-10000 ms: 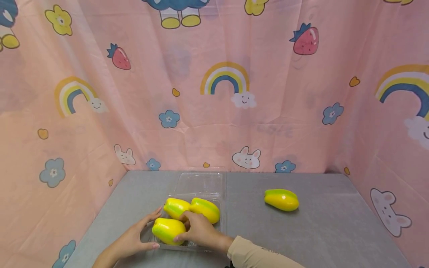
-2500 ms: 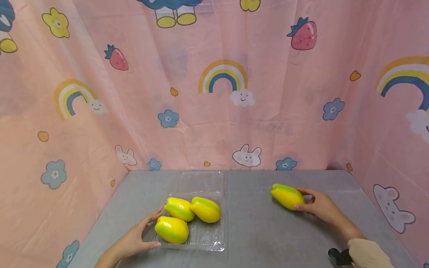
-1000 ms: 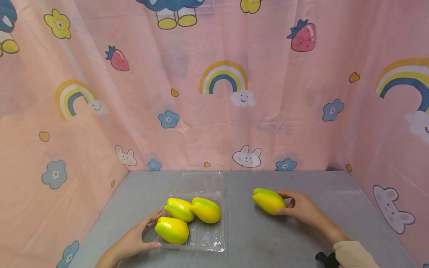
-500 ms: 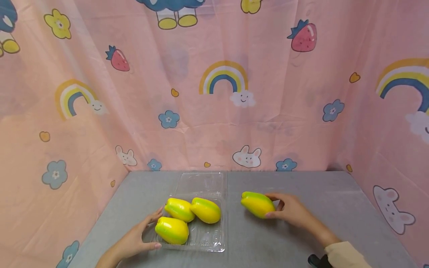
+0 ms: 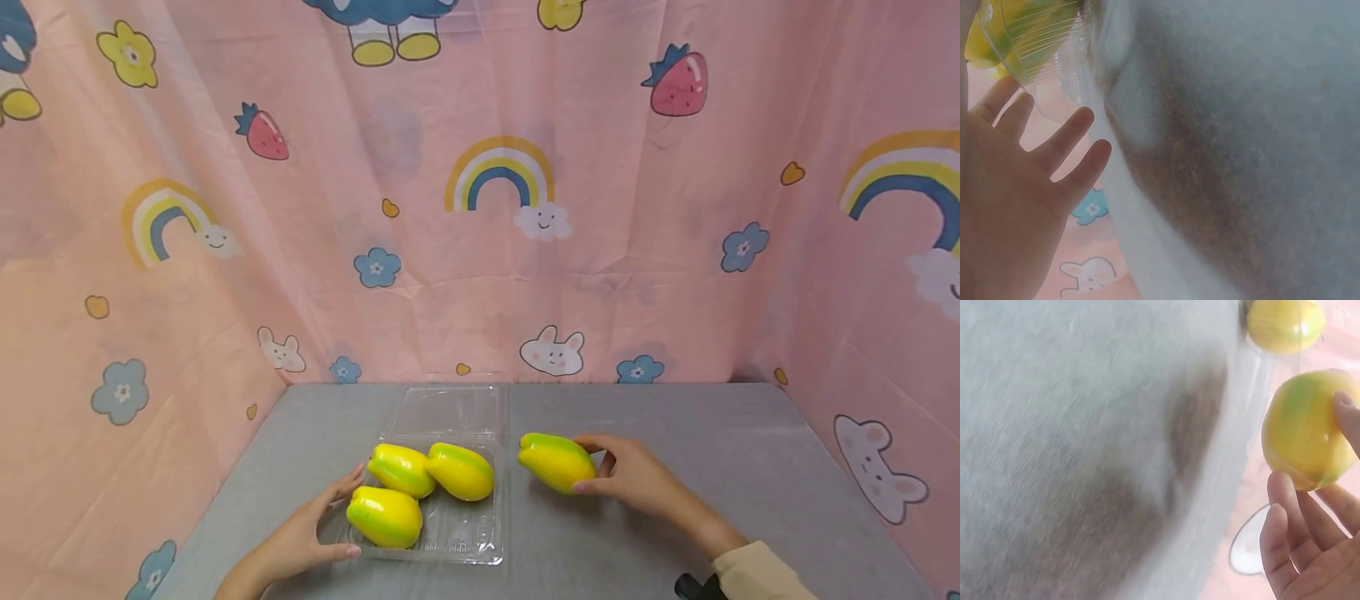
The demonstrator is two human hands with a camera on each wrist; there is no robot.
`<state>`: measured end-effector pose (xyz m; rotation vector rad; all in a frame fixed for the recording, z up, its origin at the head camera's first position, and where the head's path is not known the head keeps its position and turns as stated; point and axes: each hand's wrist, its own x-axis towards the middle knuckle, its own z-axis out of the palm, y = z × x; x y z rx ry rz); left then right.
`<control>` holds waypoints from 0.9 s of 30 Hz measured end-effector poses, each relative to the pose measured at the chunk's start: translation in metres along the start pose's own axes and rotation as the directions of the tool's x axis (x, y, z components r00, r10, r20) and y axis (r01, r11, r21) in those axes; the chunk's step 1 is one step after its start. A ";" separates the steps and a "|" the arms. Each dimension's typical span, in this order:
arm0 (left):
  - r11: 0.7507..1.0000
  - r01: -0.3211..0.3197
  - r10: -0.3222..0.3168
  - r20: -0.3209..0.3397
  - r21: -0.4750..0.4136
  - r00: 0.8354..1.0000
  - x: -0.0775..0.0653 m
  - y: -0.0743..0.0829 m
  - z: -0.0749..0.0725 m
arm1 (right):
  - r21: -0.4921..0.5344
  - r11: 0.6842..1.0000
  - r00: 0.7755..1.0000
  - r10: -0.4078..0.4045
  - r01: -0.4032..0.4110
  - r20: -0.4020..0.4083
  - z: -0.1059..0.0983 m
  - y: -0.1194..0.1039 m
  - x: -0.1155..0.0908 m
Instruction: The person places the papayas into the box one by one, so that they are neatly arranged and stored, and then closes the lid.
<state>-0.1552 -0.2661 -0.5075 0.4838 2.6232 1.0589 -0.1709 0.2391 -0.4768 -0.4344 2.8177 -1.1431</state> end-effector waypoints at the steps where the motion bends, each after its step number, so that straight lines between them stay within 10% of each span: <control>1: 1.000 -0.002 0.002 0.000 -0.004 1.000 0.000 0.000 0.000 | 0.005 1.000 1.000 0.001 -0.001 0.002 0.001 -0.002 0.000; 27: 1.000 0.009 -0.009 0.003 0.000 1.000 -0.002 0.001 0.000 | 0.051 0.999 1.000 -0.016 0.015 0.025 0.022 -0.050 0.007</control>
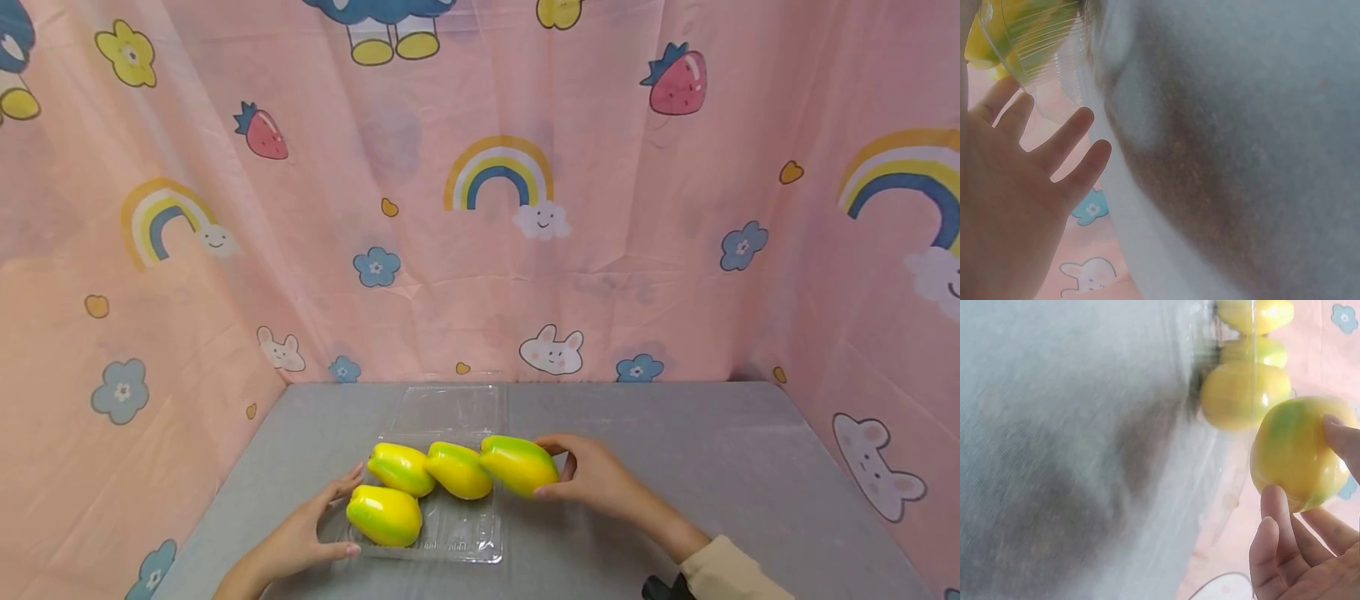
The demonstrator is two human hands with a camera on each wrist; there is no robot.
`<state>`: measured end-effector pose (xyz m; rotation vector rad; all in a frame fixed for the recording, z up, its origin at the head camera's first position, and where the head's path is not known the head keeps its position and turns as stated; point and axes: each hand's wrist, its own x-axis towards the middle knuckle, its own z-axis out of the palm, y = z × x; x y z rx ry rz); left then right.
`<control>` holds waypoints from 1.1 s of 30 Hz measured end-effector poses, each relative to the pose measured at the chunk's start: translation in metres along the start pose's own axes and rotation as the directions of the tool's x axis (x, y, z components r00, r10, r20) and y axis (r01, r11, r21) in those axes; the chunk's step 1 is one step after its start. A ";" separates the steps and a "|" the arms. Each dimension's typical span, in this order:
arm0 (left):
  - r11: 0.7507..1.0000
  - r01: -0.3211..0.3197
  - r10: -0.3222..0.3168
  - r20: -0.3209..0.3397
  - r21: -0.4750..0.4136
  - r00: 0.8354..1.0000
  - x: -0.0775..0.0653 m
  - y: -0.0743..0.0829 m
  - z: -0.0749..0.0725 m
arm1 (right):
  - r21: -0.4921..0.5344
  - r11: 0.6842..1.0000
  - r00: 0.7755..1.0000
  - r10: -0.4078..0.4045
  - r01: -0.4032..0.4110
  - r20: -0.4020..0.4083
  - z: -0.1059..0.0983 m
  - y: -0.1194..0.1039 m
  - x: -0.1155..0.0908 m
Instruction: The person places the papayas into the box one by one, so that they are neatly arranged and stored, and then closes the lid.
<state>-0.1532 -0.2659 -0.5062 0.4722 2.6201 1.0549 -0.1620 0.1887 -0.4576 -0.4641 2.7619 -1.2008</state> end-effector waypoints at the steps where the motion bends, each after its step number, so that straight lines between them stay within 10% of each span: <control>1: 1.000 0.000 0.000 0.000 0.001 1.000 0.000 0.000 0.000 | 0.000 1.000 1.000 -0.004 0.004 0.001 0.001 -0.001 0.001; 33: 1.000 -0.022 0.022 0.000 -0.001 1.000 0.001 -0.002 0.001 | 0.123 0.983 0.988 -0.142 0.133 0.067 0.055 -0.042 0.021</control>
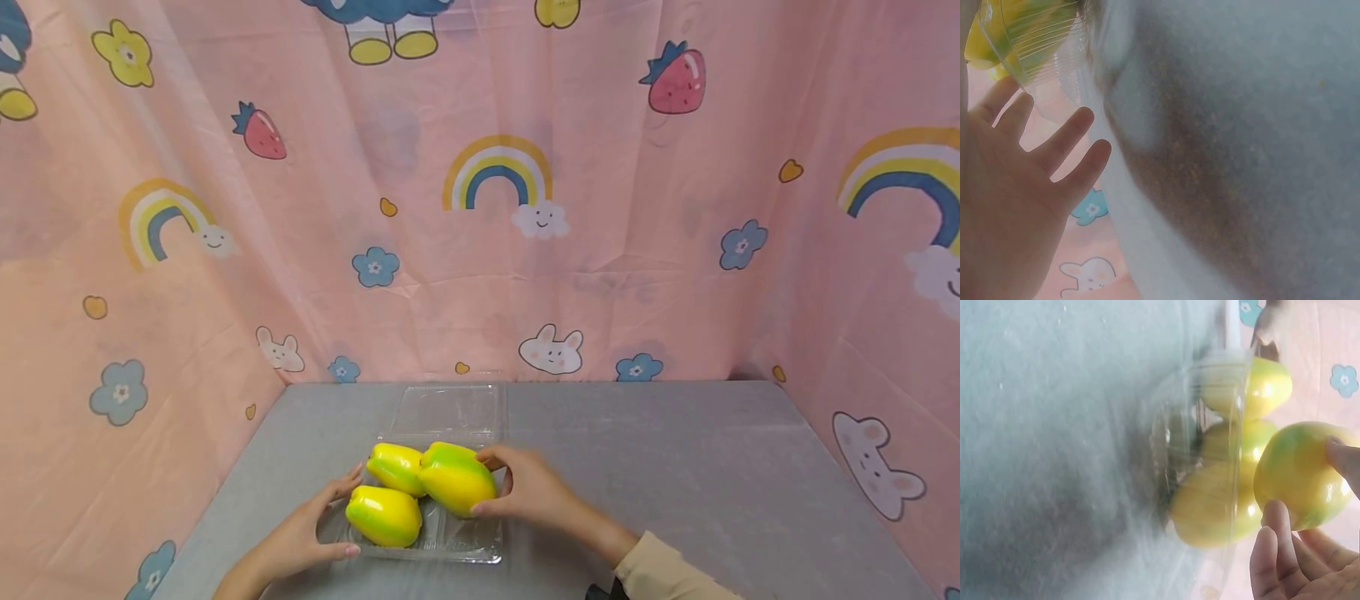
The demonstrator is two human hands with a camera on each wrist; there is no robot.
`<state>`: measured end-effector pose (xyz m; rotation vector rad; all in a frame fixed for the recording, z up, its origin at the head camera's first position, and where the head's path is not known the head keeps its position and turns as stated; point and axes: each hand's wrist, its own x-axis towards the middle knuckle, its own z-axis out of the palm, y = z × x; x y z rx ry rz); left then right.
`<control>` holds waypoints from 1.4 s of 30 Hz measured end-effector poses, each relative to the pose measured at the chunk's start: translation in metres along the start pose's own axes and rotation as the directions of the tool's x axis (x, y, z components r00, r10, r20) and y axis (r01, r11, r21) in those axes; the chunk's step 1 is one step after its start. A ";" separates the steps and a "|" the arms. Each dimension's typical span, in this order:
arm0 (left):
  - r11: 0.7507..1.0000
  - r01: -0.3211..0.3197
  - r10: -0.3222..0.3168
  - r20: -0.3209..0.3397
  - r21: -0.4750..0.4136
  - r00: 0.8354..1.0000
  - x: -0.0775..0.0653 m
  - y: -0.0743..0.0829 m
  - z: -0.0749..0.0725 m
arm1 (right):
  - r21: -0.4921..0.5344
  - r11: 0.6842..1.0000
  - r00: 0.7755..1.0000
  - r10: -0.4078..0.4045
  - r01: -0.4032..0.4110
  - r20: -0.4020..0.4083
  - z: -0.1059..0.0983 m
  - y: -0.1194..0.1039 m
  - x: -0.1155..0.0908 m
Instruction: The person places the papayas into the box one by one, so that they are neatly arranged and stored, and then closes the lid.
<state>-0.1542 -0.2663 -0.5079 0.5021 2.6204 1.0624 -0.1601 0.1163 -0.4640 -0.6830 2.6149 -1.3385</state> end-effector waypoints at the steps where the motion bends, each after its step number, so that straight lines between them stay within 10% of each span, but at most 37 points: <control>1: 1.000 -0.002 0.002 0.000 0.001 1.000 0.000 0.000 0.000 | 0.005 1.000 1.000 -0.002 0.002 0.005 0.002 0.000 0.000; 42: 1.000 -0.013 0.013 -0.003 -0.010 1.000 0.001 -0.001 0.000 | -0.071 0.996 0.998 0.057 -0.054 0.037 0.030 0.010 -0.004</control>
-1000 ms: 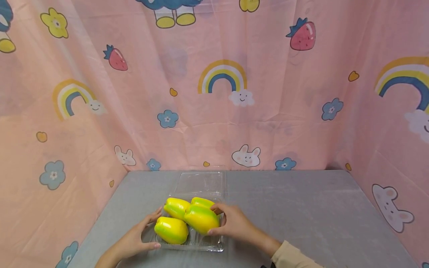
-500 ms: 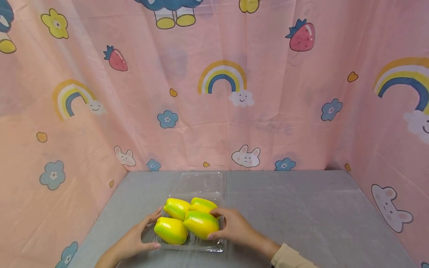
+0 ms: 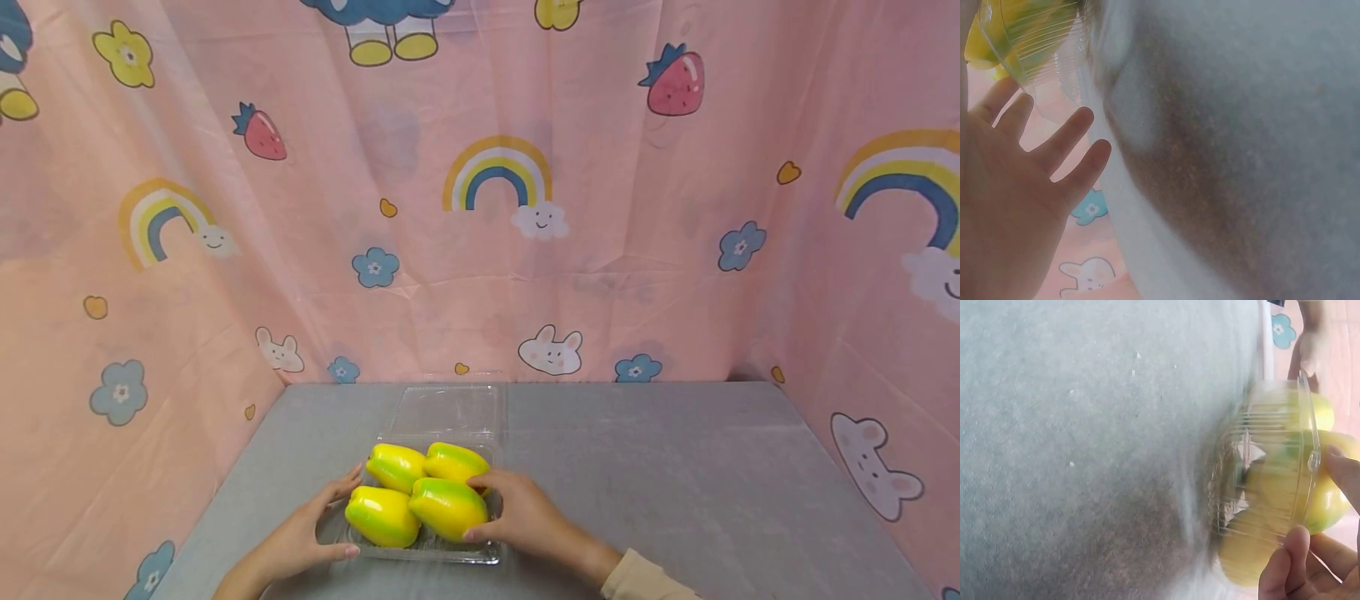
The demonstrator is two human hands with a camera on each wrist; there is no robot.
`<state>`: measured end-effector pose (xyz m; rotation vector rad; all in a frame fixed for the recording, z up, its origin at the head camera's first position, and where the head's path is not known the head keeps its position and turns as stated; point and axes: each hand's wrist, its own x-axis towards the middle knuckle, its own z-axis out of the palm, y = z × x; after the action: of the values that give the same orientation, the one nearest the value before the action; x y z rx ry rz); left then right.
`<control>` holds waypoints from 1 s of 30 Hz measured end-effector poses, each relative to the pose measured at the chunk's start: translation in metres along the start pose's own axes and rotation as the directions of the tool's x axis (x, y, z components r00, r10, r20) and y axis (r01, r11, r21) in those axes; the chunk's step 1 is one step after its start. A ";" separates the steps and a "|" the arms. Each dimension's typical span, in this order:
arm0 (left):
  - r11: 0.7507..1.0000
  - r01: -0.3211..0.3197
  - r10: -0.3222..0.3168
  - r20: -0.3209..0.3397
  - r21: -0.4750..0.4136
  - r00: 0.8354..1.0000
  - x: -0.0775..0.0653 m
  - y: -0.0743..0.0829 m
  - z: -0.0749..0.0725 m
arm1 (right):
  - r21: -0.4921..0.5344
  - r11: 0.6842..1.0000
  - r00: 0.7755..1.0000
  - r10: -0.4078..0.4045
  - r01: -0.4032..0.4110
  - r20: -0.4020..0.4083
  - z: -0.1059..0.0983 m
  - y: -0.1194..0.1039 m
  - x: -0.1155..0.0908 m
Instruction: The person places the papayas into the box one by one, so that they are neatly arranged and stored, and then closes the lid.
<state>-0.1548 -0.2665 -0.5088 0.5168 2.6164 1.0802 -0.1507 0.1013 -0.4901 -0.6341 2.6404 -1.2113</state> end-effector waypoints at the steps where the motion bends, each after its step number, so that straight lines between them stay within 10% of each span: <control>1: 1.000 0.001 -0.001 0.000 0.000 1.000 0.000 0.000 0.000 | -0.007 1.000 1.000 0.010 -0.010 0.003 0.001 0.000 0.000; 30: 0.999 0.031 -0.031 -0.003 0.012 1.000 0.000 0.000 0.000 | -0.238 0.969 0.996 -0.077 0.065 -0.040 0.011 -0.006 -0.002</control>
<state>-0.1550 -0.2666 -0.5089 0.4759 2.6263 1.0570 -0.1434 0.0914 -0.4930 -0.7517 2.8524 -0.9475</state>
